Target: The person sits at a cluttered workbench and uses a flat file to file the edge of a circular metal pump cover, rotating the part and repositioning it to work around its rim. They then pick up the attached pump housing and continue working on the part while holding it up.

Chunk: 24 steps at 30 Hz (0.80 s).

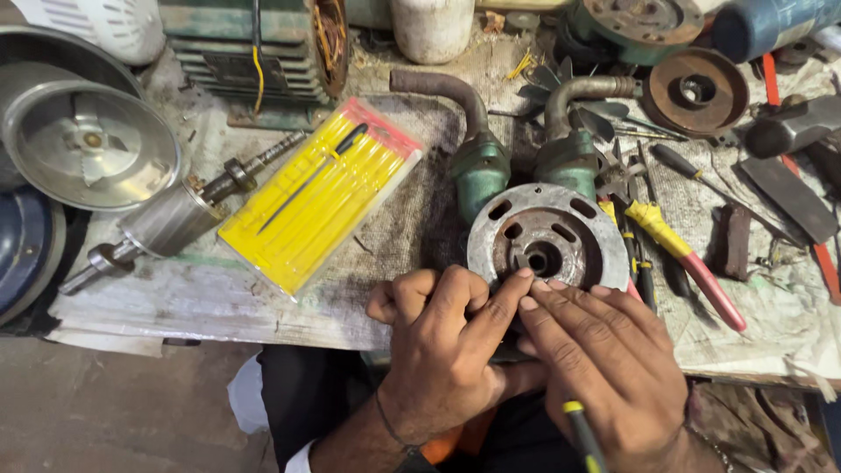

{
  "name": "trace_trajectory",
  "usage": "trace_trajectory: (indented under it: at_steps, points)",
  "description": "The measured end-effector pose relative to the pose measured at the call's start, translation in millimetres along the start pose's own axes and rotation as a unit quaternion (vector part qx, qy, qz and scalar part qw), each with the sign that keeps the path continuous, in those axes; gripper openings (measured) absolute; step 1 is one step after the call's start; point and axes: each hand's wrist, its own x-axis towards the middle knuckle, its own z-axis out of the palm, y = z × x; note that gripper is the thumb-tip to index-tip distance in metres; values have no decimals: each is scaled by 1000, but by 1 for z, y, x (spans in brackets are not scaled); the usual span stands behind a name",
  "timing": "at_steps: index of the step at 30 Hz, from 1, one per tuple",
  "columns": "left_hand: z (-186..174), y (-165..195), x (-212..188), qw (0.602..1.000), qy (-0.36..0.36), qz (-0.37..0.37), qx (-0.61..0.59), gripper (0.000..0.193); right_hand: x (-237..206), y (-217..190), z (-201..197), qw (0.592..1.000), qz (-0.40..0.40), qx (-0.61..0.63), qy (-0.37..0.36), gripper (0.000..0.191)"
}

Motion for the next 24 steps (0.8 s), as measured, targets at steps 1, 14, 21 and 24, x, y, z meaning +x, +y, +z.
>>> trace_trajectory:
  at_steps: [1, 14, 21, 24]
  points:
    - [0, -1, 0, 1000, -7, 2, -7, 74, 0, 0, 0, 1000, 3, 9, 2, 25]
    - [-1, 0, -3, 1000, -2, 15, 18, 70, 3, 3, -5, 999, -5, 12, -40, 32]
    - [-2, 0, -1, 1000, -12, 18, 10, 71, -5, 6, -5, 999, -3, 27, -42, 29]
    - [-1, 2, -2, 1000, 22, 16, 5, 68, -5, 6, -4, 999, 0, 31, -29, 29]
